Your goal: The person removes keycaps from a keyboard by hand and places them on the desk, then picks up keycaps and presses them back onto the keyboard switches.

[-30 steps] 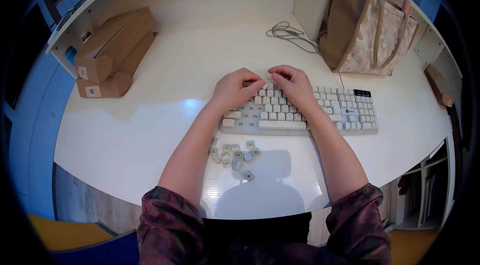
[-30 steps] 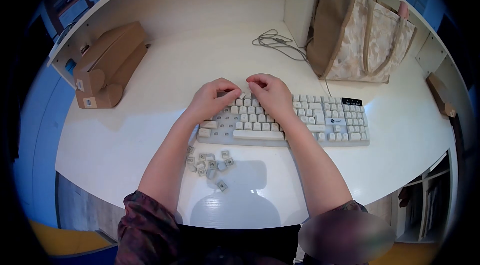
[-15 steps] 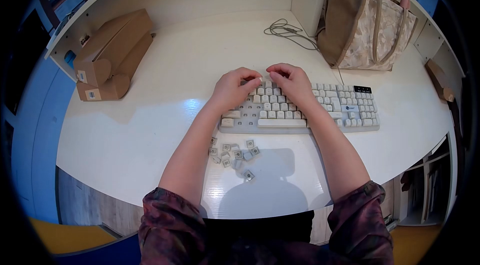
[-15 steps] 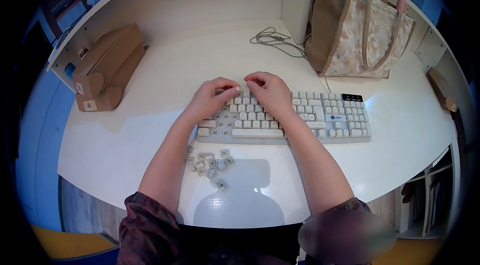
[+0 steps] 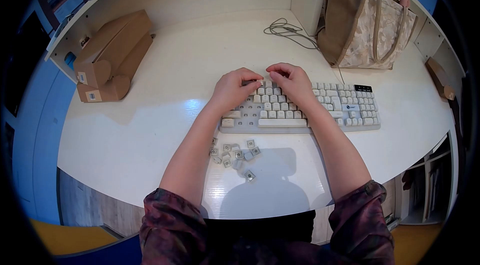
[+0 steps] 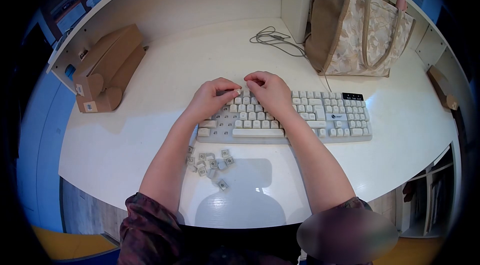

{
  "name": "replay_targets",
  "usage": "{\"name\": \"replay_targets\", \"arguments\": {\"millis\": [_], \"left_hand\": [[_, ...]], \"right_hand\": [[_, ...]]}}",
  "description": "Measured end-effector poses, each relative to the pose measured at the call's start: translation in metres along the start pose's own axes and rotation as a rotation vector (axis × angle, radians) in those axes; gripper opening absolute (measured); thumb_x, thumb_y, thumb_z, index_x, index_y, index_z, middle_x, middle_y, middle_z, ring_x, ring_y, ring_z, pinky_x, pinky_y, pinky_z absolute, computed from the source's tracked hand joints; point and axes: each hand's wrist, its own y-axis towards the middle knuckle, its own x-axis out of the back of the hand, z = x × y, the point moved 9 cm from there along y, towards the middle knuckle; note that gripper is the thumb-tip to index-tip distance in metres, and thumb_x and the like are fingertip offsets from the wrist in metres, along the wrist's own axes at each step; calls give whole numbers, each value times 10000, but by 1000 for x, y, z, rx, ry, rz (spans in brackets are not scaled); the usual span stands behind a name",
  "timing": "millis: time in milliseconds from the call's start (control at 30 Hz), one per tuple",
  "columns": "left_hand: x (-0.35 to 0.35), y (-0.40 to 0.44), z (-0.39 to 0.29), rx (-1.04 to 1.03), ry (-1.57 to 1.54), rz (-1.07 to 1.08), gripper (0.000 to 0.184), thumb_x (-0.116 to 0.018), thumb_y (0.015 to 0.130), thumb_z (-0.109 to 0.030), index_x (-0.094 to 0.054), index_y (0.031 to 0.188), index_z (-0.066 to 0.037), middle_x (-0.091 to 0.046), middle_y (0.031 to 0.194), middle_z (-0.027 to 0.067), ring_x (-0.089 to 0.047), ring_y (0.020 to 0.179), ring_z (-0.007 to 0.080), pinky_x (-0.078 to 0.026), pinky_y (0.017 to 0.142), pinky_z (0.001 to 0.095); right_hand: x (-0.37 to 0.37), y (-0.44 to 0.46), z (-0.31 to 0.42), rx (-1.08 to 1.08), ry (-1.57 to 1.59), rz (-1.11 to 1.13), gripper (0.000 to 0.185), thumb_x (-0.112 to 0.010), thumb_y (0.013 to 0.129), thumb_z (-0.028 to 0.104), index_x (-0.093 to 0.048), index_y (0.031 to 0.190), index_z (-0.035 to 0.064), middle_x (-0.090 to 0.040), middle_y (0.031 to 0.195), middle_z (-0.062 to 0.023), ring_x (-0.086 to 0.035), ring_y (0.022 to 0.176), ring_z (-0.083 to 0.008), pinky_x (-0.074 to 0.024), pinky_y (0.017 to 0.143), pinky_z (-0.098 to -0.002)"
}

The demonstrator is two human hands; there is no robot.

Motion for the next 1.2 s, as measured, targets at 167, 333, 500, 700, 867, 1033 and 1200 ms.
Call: {"name": "replay_targets", "arguments": {"millis": [167, 333, 500, 700, 867, 1033, 1200], "left_hand": [[0, -1, -4, 1, -9, 19, 202, -679, 914, -134, -729, 1073, -20, -688, 1056, 48, -641, 942, 145, -501, 854, 279], [0, -1, -2, -8, -5, 10, 206, -684, 912, -144, -730, 1071, -21, -686, 1060, 48, -638, 943, 142, -500, 853, 279], [-2, 2, 6, -6, 17, -4, 237, -698, 893, -255, -749, 1067, -103, -702, 1055, 31, -665, 944, 177, -515, 838, 303], [-5, 6, 17, 83, -5, -8, 247, -719, 893, -169, -730, 1078, -7, -720, 966, 52, -637, 862, 103, -508, 783, 262], [-6, 7, 22, 130, -67, -1, 260, -725, 884, -160, -726, 1081, 9, -727, 920, 60, -631, 833, 93, -510, 775, 262], [-6, 7, 23, 114, -37, -1, 250, -705, 901, -166, -726, 1093, -6, -725, 952, 56, -629, 858, 95, -510, 778, 267], [-5, 6, 22, 101, -61, -12, 230, -682, 918, -159, -732, 1094, -20, -719, 958, 46, -615, 850, 93, -502, 755, 266]], "right_hand": [[0, -1, 1, -17, 3, 7, 245, -645, 885, 272, -748, 1060, 137, -744, 948, -27, -670, 757, -150, -519, 737, -295], [0, -2, 2, -30, -7, 15, 244, -644, 885, 273, -749, 1061, 141, -745, 953, -28, -671, 759, -150, -519, 741, -295], [-1, -1, 2, -12, -11, 15, 242, -642, 887, 271, -749, 1061, 143, -745, 952, -30, -676, 768, -151, -521, 740, -298], [-3, -5, 12, 12, -124, 62, 262, -658, 871, 328, -751, 1018, 133, -734, 921, -37, -678, 799, -175, -527, 746, -316], [-3, -11, 25, -6, -337, 20, 315, -674, 851, 414, -759, 954, 129, -724, 937, -62, -688, 860, -231, -538, 769, -358], [-6, -9, 24, -33, -405, 46, 349, -660, 850, 458, -765, 936, 136, -724, 946, -74, -685, 893, -259, -531, 802, -384], [-6, -10, 26, -60, -415, 68, 365, -641, 853, 480, -765, 937, 147, -727, 951, -68, -684, 901, -252, -524, 816, -375]]}}
